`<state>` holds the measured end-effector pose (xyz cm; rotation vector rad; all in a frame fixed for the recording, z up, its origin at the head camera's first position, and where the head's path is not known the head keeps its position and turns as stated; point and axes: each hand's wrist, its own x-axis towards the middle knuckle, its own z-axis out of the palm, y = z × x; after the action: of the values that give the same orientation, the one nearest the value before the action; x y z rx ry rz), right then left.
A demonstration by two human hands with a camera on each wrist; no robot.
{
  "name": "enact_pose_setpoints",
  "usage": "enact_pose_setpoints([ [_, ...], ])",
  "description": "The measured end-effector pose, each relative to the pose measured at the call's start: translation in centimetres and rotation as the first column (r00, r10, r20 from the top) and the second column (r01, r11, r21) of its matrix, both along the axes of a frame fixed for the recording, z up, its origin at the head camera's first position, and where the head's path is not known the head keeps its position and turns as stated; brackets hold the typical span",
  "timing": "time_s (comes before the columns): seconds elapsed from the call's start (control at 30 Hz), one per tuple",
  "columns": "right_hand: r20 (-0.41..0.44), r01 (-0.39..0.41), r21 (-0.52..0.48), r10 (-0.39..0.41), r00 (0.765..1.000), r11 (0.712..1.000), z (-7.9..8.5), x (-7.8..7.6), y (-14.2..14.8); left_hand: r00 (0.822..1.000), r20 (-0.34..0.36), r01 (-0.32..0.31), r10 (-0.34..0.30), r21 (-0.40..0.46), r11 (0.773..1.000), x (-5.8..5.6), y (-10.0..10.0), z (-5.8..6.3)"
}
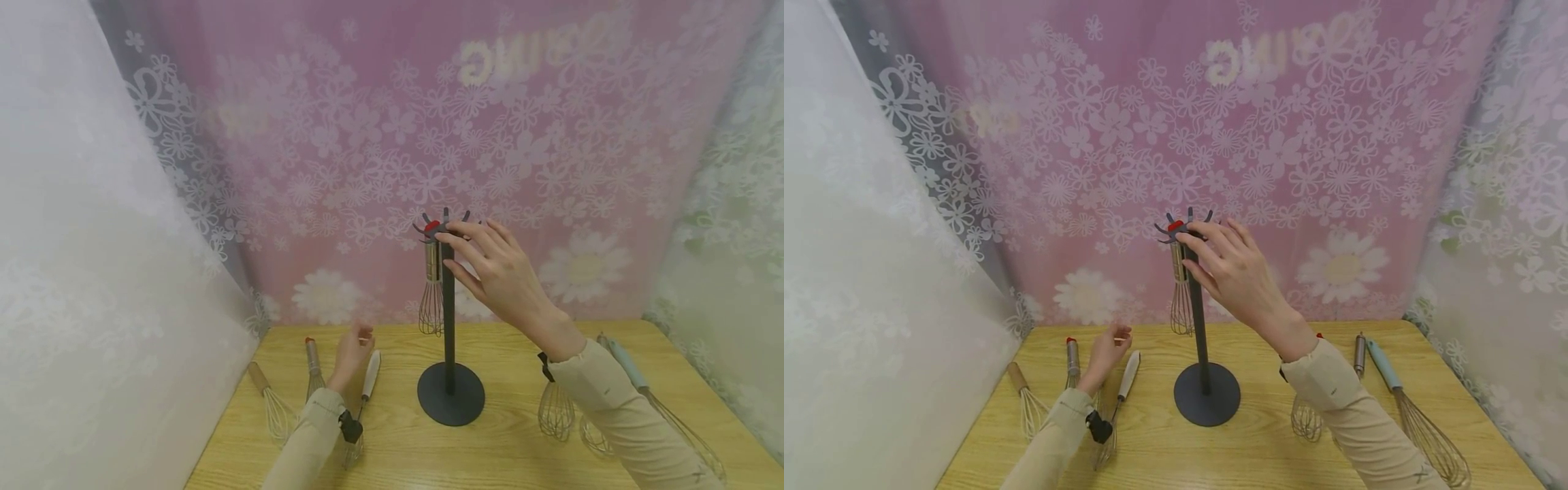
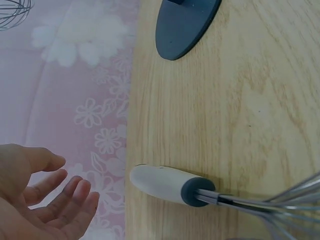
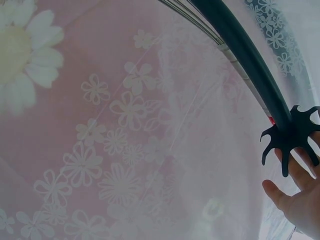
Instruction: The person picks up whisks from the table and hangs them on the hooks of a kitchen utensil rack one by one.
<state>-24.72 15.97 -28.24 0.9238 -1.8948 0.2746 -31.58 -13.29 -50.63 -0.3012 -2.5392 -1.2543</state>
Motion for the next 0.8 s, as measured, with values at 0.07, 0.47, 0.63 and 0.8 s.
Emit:
enact_pose_setpoints([
  [0.07,0.000,-0.002,-0.002,0.002,1.000,1.000,0.0,0.0,0.0,0.999,0.041,0.000,-0.001,0.001,1.000,0.3,-0.1,-0.1],
  [0.47,0.009,-0.005,0.002,0.005,1.000,1.000,0.0,-0.1,0.2,0.975,0.220,-0.021,0.032,-0.053,0.998,0.9,-0.3,-0.6],
  [0.63,0.009,-0.009,0.000,0.009,1.000,1.000,0.0,-0.2,0.2,0.961,0.274,-0.018,0.049,-0.114,0.993,1.1,-0.4,-0.7],
  [0.8,0.013,-0.011,0.000,0.011,1.000,1.000,0.0,-0.3,0.3,0.953,0.299,0.000,0.047,-0.155,0.988,1.3,-0.4,-0.8],
])
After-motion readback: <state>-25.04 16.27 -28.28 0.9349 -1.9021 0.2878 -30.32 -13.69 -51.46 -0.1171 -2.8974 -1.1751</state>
